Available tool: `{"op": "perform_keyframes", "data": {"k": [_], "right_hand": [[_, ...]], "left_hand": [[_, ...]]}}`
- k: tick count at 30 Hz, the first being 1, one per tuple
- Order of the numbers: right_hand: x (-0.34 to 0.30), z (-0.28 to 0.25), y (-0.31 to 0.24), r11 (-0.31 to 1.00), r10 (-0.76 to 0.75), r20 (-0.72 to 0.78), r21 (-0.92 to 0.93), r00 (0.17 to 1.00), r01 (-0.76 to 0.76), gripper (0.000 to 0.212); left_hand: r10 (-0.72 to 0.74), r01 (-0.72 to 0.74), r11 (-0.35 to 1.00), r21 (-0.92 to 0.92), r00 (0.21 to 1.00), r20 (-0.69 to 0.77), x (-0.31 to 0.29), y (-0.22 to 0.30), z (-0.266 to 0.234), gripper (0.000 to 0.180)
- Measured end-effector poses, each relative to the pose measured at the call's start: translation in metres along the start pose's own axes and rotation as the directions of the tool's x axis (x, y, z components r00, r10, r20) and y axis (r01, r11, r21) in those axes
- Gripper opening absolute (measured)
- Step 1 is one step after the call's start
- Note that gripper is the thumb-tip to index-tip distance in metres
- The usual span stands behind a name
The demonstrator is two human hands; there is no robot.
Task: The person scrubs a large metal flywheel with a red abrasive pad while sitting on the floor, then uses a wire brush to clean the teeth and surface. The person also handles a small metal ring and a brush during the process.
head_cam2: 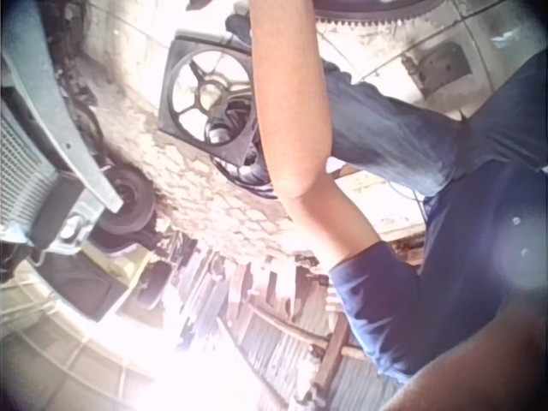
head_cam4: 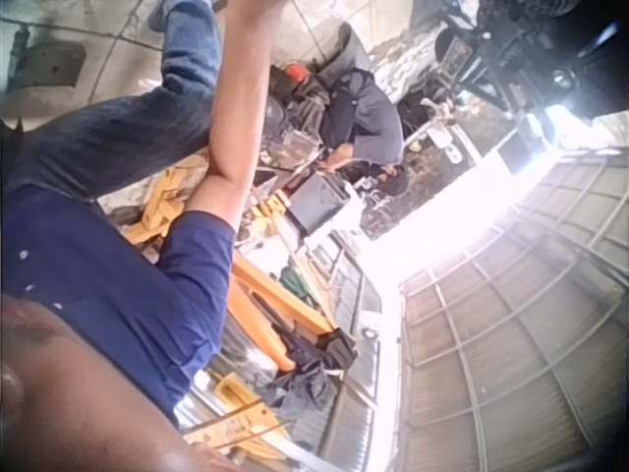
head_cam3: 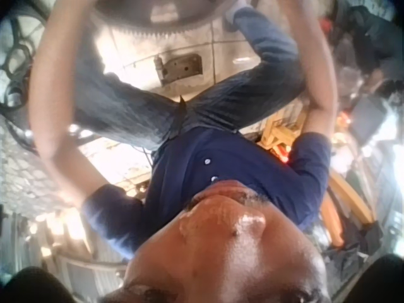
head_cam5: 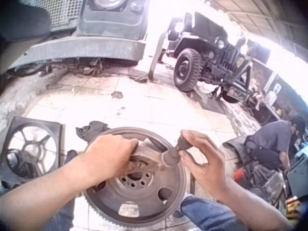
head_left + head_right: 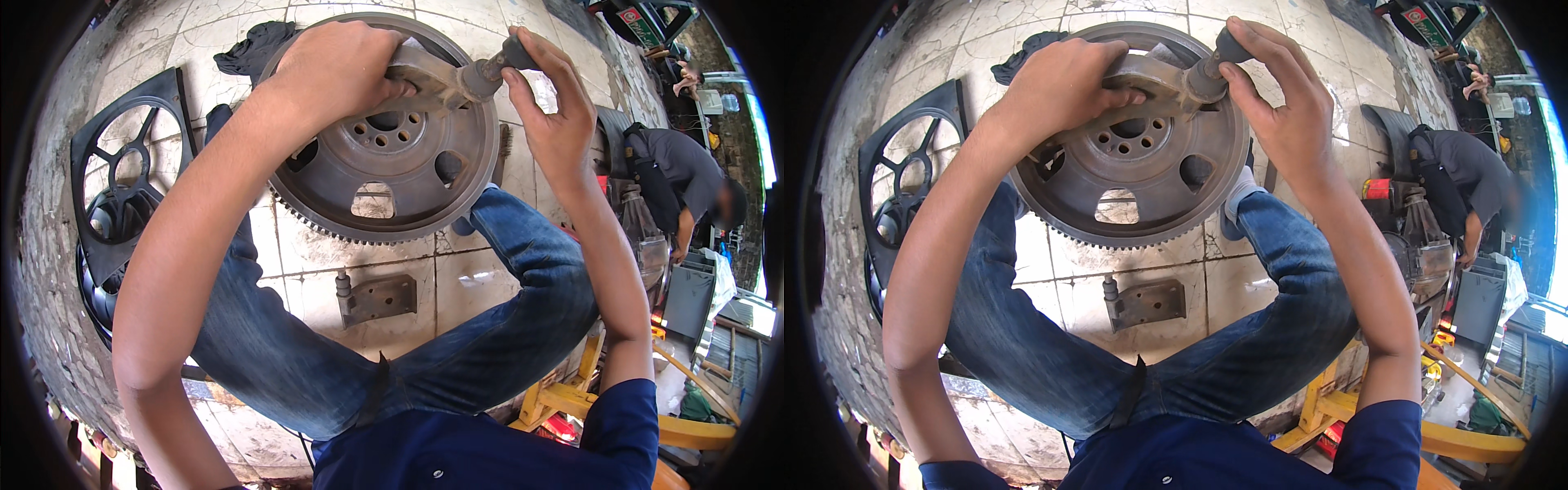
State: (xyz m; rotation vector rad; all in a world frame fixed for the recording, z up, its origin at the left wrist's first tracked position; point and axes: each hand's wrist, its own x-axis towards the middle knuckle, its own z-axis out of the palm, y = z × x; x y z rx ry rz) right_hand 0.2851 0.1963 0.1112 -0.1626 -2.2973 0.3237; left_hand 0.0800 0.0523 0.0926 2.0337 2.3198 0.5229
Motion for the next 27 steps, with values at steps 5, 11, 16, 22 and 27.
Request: {"op": "perform_keyframes", "data": {"k": [5,11,16,22,27], "right_hand": [[0.000,-0.004,0.000,0.992,-0.090,0.041,-0.090,0.995,0.094,0.045],[0.011,-0.005,-0.008,0.991,-0.103,0.060,-0.081,0.993,0.108,0.046],[-0.001,0.003,-0.002,0.999,-0.052,-0.009,0.009,0.999,0.052,0.048],[-0.002,0.009,-0.013,0.998,-0.001,-0.029,-0.061,1.000,-0.001,0.046],[0.004,0.011,-0.015,0.988,-0.008,-0.015,-0.153,1.000,0.005,0.048]], "left_hand": [[-0.017,0.017,1.000,-0.010,1.000,-0.004,-0.001,0.001,-0.001,0.049],[-0.023,0.023,1.000,-0.015,1.000,-0.010,-0.001,0.004,-0.003,0.050],[-0.017,0.017,1.000,-0.005,1.000,-0.009,0.000,0.006,-0.002,0.051],[-0.020,0.020,1.000,-0.011,1.000,-0.012,0.000,0.004,-0.002,0.050],[-0.031,0.031,1.000,-0.001,0.999,-0.010,0.001,0.000,-0.002,0.049]]}}
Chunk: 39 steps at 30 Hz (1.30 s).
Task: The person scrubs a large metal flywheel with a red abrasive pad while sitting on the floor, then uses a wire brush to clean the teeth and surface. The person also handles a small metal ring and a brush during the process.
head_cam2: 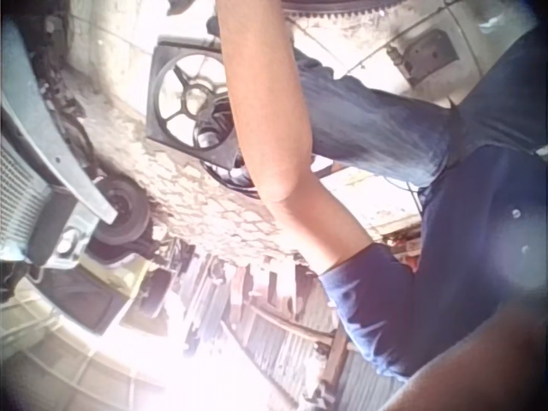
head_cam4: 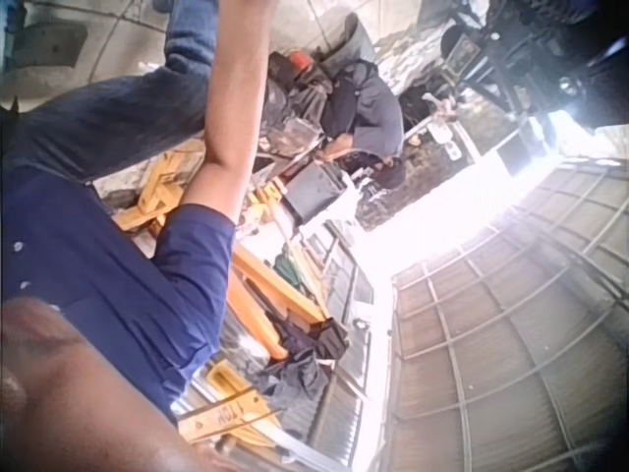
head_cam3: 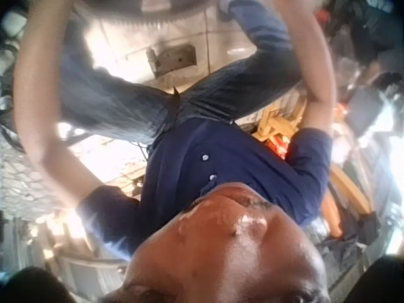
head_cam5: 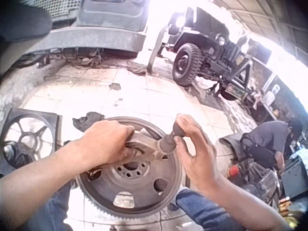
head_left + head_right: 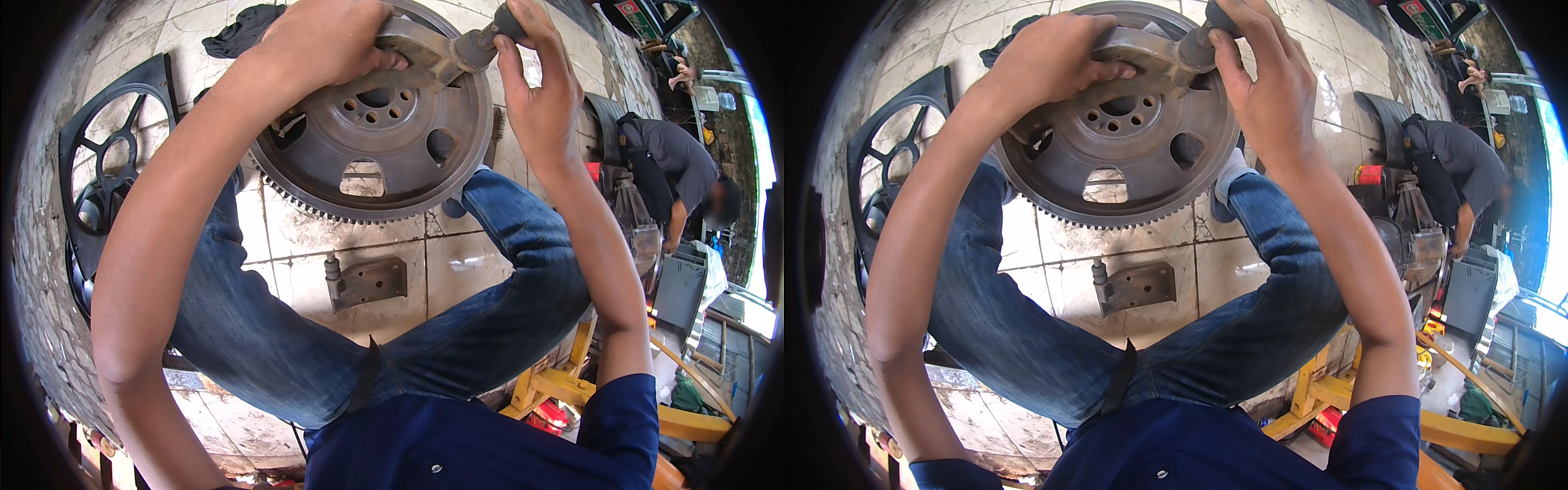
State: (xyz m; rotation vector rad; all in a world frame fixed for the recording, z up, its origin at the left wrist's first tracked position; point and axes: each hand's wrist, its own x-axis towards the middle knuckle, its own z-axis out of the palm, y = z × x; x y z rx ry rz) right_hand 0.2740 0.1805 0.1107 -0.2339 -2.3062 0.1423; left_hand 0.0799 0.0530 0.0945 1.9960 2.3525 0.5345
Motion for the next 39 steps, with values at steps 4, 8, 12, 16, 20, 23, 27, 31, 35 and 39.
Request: {"op": "perform_keyframes", "data": {"k": [4,8,12,16,20,23,27,31,35,39], "right_hand": [[-0.001,-0.002,-0.003,0.998,0.045,0.041,-0.050,0.998,-0.043,0.041],[-0.009,-0.003,-0.009,0.993,0.055,0.034,-0.104,0.998,-0.052,0.042],[-0.013,0.005,0.000,0.994,-0.032,-0.058,-0.102,0.998,0.026,0.043],[-0.015,0.001,-0.001,0.987,-0.061,-0.060,-0.153,0.996,0.051,0.042],[-0.016,0.003,-0.001,0.993,-0.001,-0.062,-0.119,0.998,-0.006,0.043],[-0.003,0.000,-0.008,0.999,0.048,-0.019,-0.012,0.999,-0.048,0.044],[0.009,-0.026,-0.007,0.986,0.115,0.012,0.124,0.993,-0.115,0.037],[0.060,-0.049,-0.004,0.952,0.247,-0.096,0.208,0.964,-0.223,0.040],[0.131,-0.067,0.004,0.999,-0.038,-0.212,-0.008,0.976,0.037,0.043],[0.130,-0.033,-0.009,0.985,0.169,0.016,0.009,0.985,-0.169,0.062]], "left_hand": [[-0.017,0.018,0.999,-0.032,1.000,0.015,0.000,0.001,-0.002,0.050],[0.028,-0.029,0.999,-0.019,0.998,-0.052,-0.005,0.001,0.002,0.048],[-0.005,0.005,1.000,0.009,1.000,0.023,-0.002,0.002,-0.001,0.039],[0.035,-0.035,0.999,-0.017,0.999,-0.012,-0.004,0.004,0.000,0.039],[0.024,-0.024,0.999,-0.031,1.000,0.005,-0.004,0.005,-0.001,0.041],[-0.045,0.046,0.998,-0.033,0.999,0.031,-0.005,0.007,-0.009,0.043],[-0.034,0.035,0.999,-0.008,0.997,0.071,-0.005,0.012,-0.009,0.048],[-0.032,0.033,0.999,-0.014,0.998,0.053,-0.010,0.011,-0.004,0.050],[-0.046,0.047,0.999,-0.010,0.998,0.052,-0.010,0.014,-0.005,0.049],[-0.060,0.060,0.998,0.000,0.994,0.094,-0.008,0.018,-0.006,0.051]]}}
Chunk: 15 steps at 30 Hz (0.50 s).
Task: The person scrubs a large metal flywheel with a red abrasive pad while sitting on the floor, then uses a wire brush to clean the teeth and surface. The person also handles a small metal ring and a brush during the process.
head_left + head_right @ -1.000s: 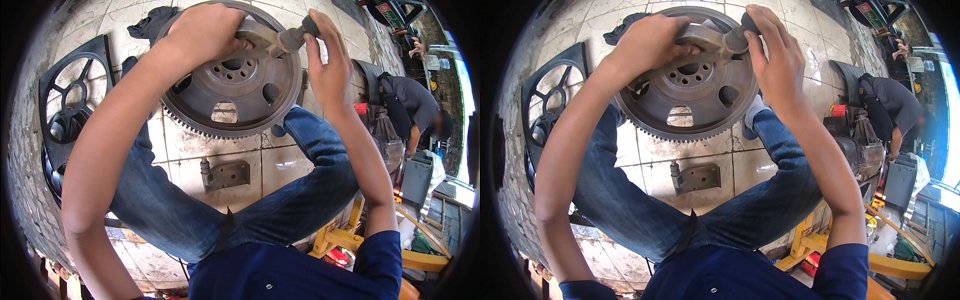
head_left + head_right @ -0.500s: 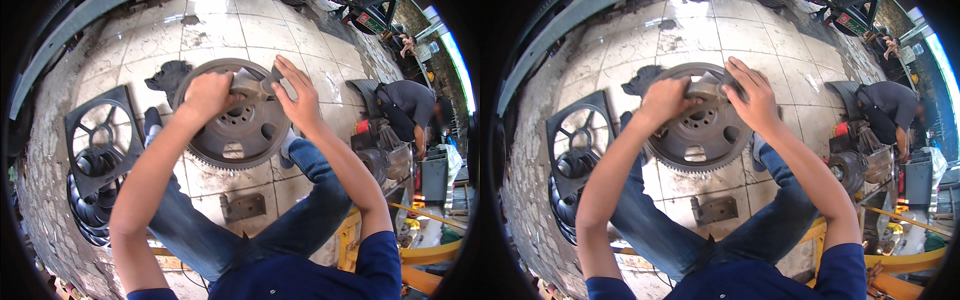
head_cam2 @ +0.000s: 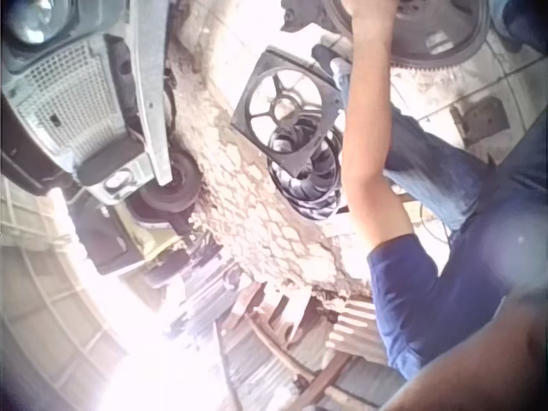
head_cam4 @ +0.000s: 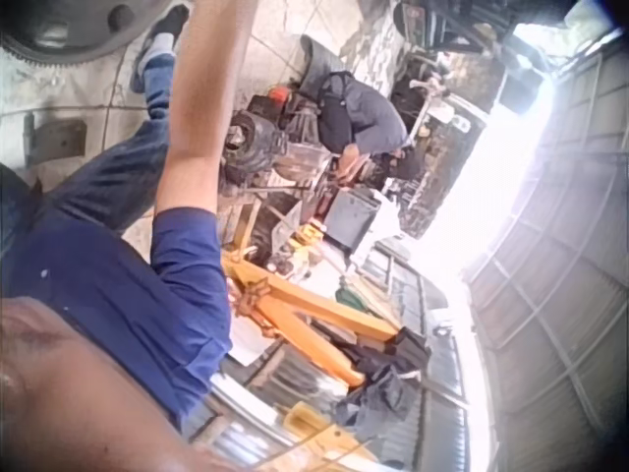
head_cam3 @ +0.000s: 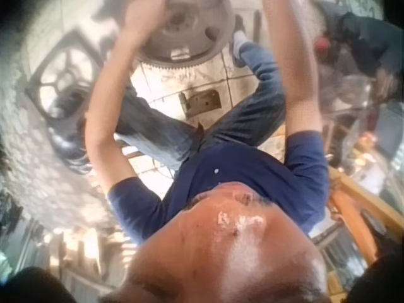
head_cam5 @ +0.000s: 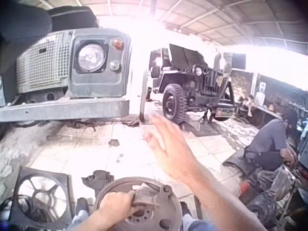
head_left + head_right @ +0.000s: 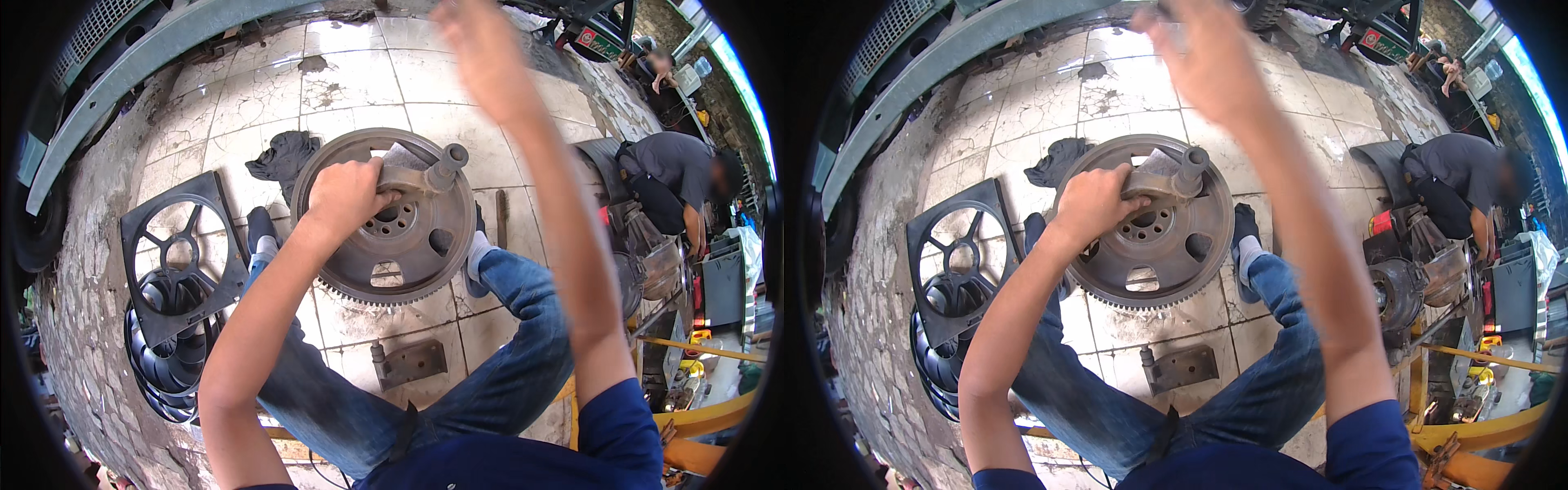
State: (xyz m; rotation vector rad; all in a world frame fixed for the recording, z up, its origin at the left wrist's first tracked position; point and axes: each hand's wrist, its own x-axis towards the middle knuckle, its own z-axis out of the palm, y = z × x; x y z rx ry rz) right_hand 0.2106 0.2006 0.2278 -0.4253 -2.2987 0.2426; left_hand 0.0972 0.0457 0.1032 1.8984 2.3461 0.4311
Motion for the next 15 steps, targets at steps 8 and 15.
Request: {"op": "perform_keyframes", "data": {"k": [8,15], "right_hand": [[0.004,0.026,0.014,0.978,0.183,0.114,0.084,0.976,-0.193,0.069],[-0.035,0.066,-0.003,0.988,0.026,0.275,-0.151,0.961,0.016,0.070]], "left_hand": [[-0.022,0.023,0.999,0.023,0.998,-0.057,0.000,-0.006,-0.002,0.050],[-0.017,0.018,0.998,0.066,1.000,-0.018,0.004,-0.002,-0.001,0.047]]}}
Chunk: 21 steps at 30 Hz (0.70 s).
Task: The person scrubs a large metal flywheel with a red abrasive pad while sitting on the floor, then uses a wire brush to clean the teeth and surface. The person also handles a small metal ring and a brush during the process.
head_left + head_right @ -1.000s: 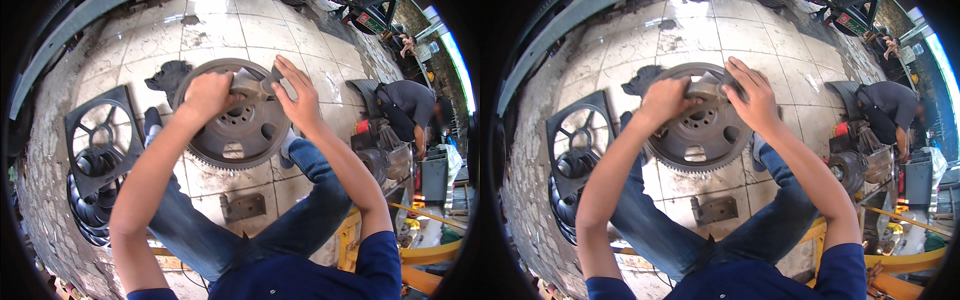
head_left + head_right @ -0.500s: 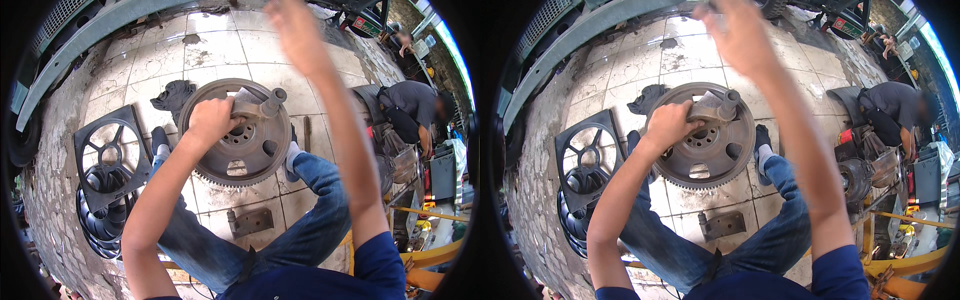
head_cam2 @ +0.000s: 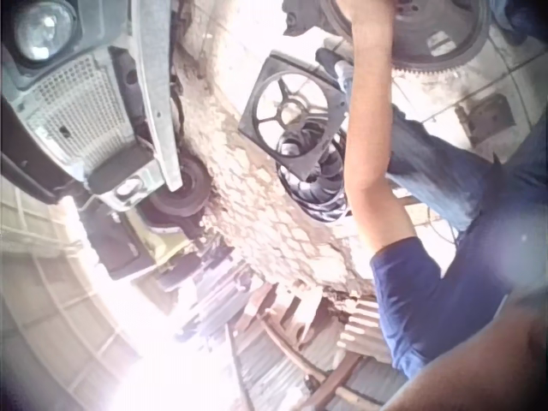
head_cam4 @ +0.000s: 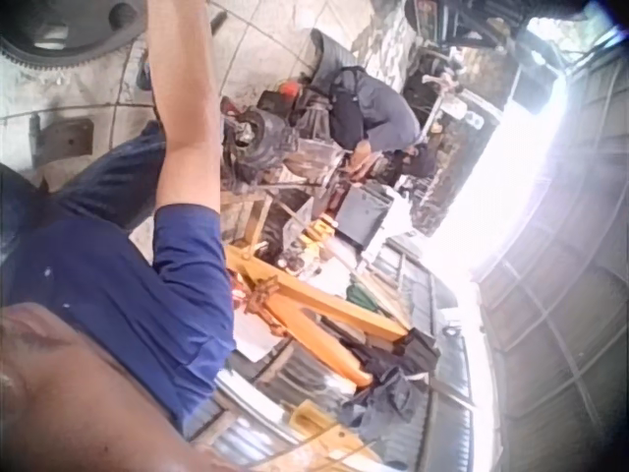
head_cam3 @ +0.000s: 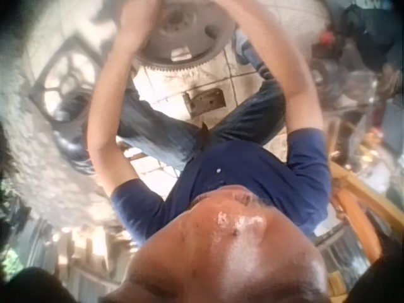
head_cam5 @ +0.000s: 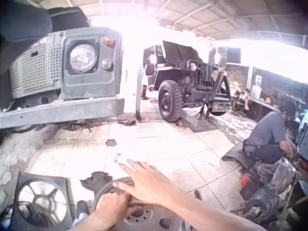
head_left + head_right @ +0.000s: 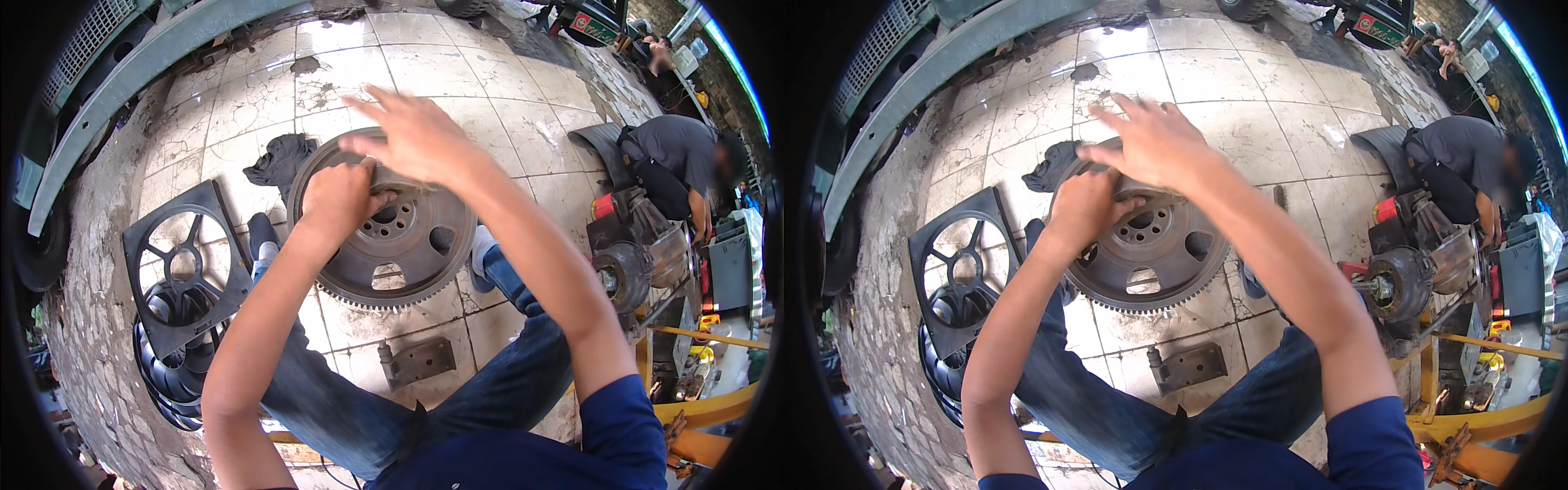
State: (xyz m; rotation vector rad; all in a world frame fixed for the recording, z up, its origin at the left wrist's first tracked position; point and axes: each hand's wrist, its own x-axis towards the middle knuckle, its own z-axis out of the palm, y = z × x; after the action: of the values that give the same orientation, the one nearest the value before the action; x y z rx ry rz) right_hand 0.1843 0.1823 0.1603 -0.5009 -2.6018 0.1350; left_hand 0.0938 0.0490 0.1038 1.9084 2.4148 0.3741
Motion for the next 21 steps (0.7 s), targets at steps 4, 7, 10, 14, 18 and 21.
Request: {"op": "perform_keyframes", "data": {"k": [4,7,10,14,18,21], "right_hand": [[0.030,-0.052,-0.002,0.949,0.120,0.063,0.287,0.991,-0.133,0.082],[0.045,-0.082,0.007,0.950,-0.043,-0.302,0.282,0.953,0.132,0.052],[0.012,-0.019,0.022,0.988,0.111,-0.040,0.115,0.993,-0.106,0.080],[0.003,-0.010,-0.007,0.966,0.199,0.315,0.094,0.928,-0.239,0.072],[-0.003,-0.008,0.009,0.971,0.200,0.234,0.081,0.951,-0.224,0.078],[-0.012,-0.006,0.010,0.944,0.206,0.314,0.187,0.927,-0.273,0.067]], "left_hand": [[-0.020,0.021,0.999,-0.050,1.000,0.009,-0.002,-0.006,-0.001,0.051],[-0.014,0.014,0.998,-0.068,1.000,-0.007,-0.003,-0.002,0.000,0.051],[-0.003,0.003,0.999,-0.043,1.000,0.011,0.002,0.006,-0.004,0.047],[-0.056,0.056,0.998,0.003,0.996,0.071,-0.003,0.001,-0.003,0.049],[-0.041,0.041,0.999,-0.014,0.999,0.009,0.002,-0.001,0.001,0.055],[-0.048,0.046,0.998,0.041,0.997,0.058,0.003,0.002,-0.003,0.053]]}}
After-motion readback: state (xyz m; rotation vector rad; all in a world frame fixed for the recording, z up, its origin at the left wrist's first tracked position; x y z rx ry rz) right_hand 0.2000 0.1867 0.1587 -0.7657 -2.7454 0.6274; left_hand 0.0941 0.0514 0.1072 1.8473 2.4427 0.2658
